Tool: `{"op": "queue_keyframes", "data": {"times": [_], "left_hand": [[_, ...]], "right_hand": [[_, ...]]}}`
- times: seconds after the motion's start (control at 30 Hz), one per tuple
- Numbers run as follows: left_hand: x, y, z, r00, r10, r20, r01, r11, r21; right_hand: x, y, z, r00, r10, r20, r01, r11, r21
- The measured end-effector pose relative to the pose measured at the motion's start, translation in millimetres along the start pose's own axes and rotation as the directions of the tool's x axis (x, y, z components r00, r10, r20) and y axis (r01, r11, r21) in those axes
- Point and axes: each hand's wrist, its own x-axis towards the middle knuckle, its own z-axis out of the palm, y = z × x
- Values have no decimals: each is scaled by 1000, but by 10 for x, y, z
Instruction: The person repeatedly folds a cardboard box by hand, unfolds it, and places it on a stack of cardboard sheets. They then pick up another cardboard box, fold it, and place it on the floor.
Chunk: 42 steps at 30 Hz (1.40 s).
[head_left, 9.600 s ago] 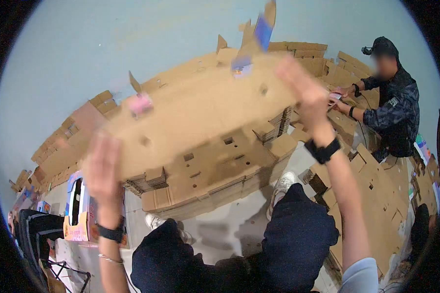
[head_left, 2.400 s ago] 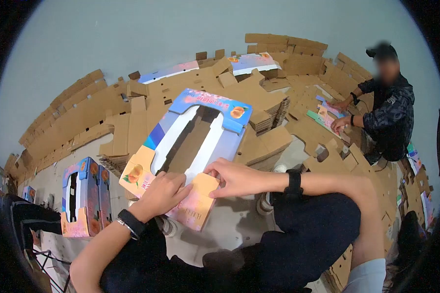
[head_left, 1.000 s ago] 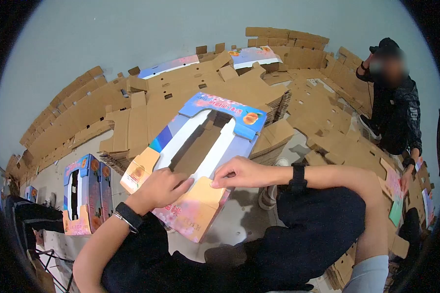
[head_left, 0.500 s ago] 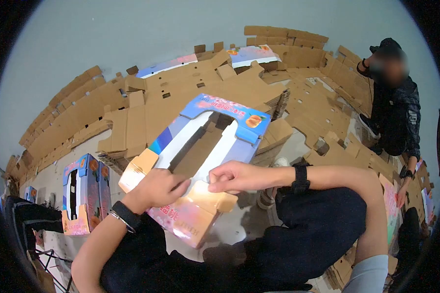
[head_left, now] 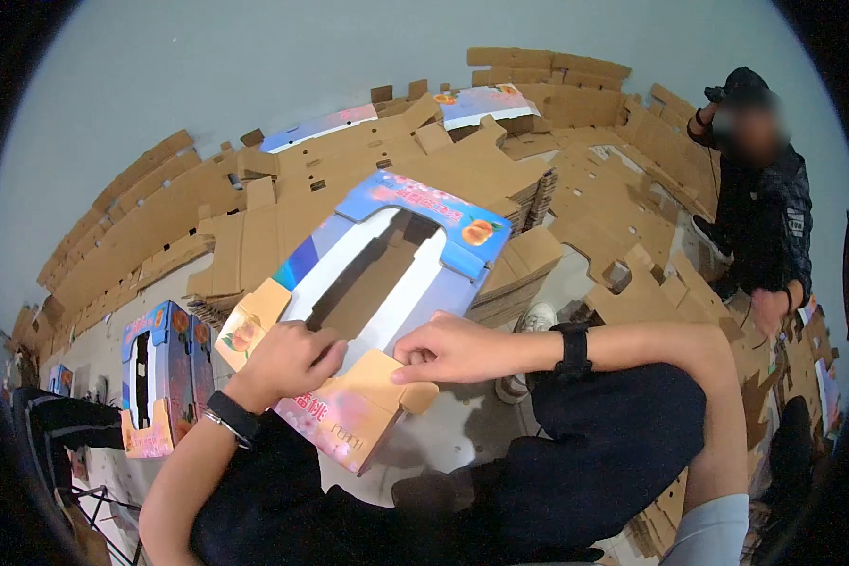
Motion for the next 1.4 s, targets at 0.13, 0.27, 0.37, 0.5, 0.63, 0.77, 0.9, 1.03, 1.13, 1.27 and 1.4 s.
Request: {"op": "queue_keyframes", "data": {"times": [0.13,0.27,0.37,0.5,0.63,0.77,0.9,1.03,1.13,1.27,1.4], "left_hand": [[-35,-26,75,946,-159,-284,183,981,62],[-88,-64,-12,870,-280,-407,344,934,92],[-73,-92,-9,767,-420,-484,499,865,40],[-45,-283,237,653,-564,-506,498,823,-274],[124,22,386,790,-514,-334,438,854,-280],[250,296,256,805,-567,-174,458,780,-425],[269,366,242,837,-531,-136,400,761,-511],[186,430,202,924,-352,-149,331,932,-149],[97,267,240,915,-347,-205,355,935,4],[50,93,348,890,-395,-226,386,918,-84],[71,108,272,927,-354,-126,343,934,-102]], "right_hand": [[-62,107,70,981,8,-194,-13,1000,-27],[-48,86,73,864,-164,-476,40,965,-259],[-24,-65,50,860,-253,-443,99,935,-341],[64,-147,154,845,-479,-239,314,806,-502],[40,0,253,878,-478,30,378,652,-657],[55,-24,229,908,-420,18,291,597,-748],[43,-20,122,906,-424,18,265,531,-805],[-45,23,-83,971,-216,101,158,267,-951],[-122,88,-155,994,-108,1,7,57,-998],[-120,1,-58,984,-178,-10,62,392,-918],[-6,36,120,970,-240,47,155,457,-876]]}}
